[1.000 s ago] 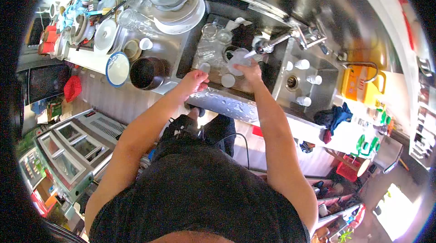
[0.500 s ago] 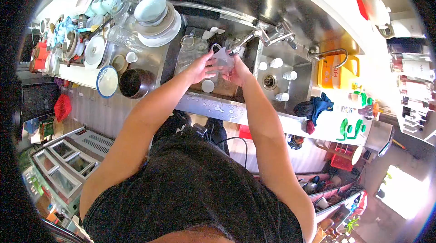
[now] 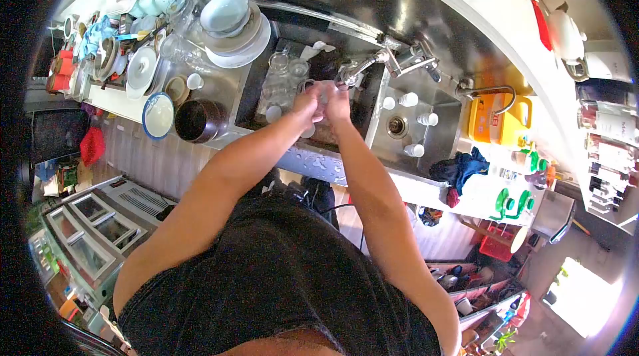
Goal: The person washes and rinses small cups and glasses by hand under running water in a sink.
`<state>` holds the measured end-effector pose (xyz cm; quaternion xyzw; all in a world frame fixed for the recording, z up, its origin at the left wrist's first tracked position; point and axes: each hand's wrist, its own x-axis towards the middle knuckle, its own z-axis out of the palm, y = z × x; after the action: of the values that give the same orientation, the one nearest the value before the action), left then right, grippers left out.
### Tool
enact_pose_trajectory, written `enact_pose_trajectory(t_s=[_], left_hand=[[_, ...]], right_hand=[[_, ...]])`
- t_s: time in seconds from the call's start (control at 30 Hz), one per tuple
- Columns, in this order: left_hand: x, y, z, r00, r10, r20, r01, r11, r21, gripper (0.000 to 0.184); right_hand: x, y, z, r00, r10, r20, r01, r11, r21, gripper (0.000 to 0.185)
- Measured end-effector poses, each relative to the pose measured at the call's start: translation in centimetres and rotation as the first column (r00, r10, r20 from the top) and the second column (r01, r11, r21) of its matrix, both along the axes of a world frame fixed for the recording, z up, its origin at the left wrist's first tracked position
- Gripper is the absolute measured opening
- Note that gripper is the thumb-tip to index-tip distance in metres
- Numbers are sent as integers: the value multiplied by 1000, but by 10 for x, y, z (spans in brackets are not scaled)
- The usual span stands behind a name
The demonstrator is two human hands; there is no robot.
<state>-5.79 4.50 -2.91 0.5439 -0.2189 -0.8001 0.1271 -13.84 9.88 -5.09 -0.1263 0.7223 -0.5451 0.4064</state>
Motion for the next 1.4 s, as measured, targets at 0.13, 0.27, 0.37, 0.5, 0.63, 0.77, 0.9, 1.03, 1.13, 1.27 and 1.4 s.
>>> enact_pose_trajectory(t_s=[0.13, 0.27, 0.37, 0.5, 0.63, 0.77, 0.9, 1.03, 1.13, 1.27, 1.4], left_hand=[[-16, 12, -46, 985, 155, -77, -172, 930, -326, 21], [-6, 5, -80, 982, 87, -165, -151, 889, -432, 12], [1, -3, -79, 994, -24, 105, 47, 971, -233, 14], [8, 1, -23, 846, 81, 528, 483, 305, -821, 15], [13, -32, -30, 735, -275, 619, 654, 48, -755, 15], [7, -32, -36, 694, -361, 623, 673, 18, -740, 21], [-4, -33, -29, 833, -553, -18, 492, 756, -432, 20], [-16, -30, -33, 890, -456, -23, 451, 885, -113, 19], [-22, -31, -24, 898, -436, -55, 435, 900, -30, 22], [-26, -24, -30, 885, -461, 58, 465, 880, -101, 33], [-18, -9, -22, 836, -545, 60, 547, 821, -164, 40]], right_hand=[[-24, 0, -3, 681, -176, 711, 170, 982, 80, 45], [-2, -4, 11, 902, 184, -390, -82, 961, 264, 82], [-13, -3, 3, 989, 142, 42, -146, 984, 107, 77], [-34, 18, -1, 640, -57, 766, -106, 981, 162, 54], [-16, 30, 0, 962, 111, 249, -112, 994, -10, 58], [-18, 25, -3, 999, -19, 27, 22, 993, -114, 103], [-26, 43, 2, 991, -16, -135, 14, 1000, -14, 109], [-23, 51, 21, 962, 81, -260, -76, 997, 26, 107], [-25, 49, 45, 801, 228, -553, -200, 973, 112, 113], [-29, 43, 68, 574, 374, -729, -337, 919, 205, 121], [-34, 37, 75, 532, 555, -639, -417, 829, 373, 125]])
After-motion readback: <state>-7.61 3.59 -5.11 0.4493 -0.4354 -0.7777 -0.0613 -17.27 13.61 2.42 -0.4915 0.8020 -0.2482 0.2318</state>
